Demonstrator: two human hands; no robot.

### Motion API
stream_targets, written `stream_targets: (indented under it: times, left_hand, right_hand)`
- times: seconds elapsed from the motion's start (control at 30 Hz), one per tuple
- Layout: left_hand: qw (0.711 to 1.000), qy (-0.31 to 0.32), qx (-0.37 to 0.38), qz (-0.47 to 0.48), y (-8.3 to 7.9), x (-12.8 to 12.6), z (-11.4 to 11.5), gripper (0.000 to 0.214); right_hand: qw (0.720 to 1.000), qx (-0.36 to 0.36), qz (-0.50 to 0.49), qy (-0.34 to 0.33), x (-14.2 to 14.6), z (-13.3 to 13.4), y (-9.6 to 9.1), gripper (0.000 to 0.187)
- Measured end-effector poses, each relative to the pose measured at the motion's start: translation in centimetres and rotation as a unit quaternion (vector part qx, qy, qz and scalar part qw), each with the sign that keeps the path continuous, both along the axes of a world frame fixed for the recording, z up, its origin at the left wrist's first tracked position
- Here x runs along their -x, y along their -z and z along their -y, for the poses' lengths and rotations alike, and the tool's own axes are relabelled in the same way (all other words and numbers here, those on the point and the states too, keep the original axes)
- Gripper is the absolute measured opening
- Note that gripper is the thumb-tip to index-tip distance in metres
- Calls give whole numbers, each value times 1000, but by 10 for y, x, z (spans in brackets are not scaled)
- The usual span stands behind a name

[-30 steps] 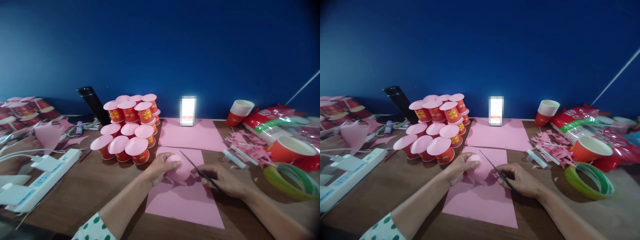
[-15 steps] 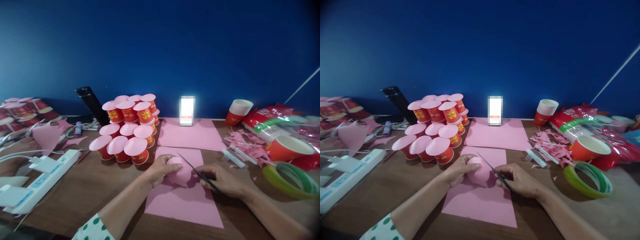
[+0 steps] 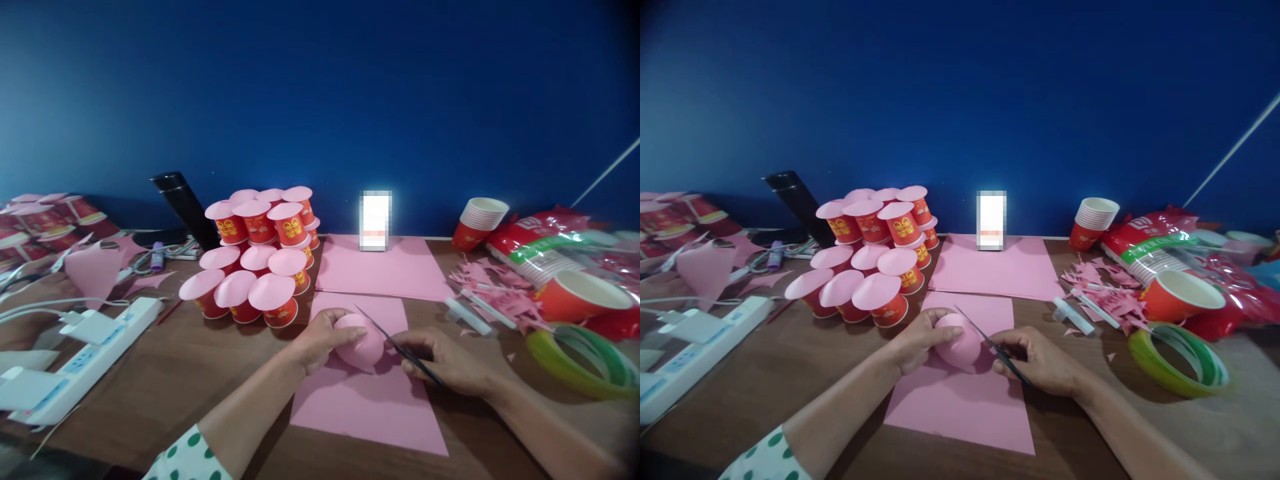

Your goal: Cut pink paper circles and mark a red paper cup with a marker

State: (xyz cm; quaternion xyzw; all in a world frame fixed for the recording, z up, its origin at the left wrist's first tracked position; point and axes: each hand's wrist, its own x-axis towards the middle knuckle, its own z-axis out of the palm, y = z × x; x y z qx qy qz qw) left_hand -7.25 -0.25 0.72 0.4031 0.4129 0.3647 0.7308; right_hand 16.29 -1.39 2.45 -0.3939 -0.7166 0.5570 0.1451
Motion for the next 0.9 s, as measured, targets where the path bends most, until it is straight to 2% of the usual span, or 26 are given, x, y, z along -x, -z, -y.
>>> stream_targets:
  times: [0.7, 0.9]
  left_hand:
    - [1000, -2, 9, 7, 1, 0, 0, 43]
    - [1000, -7, 23, -10, 2, 1, -1, 45]
  right_hand:
    - [1000, -18, 6, 4, 1, 0, 3, 34]
    - [1000, -1, -13, 24, -2, -1, 10, 41]
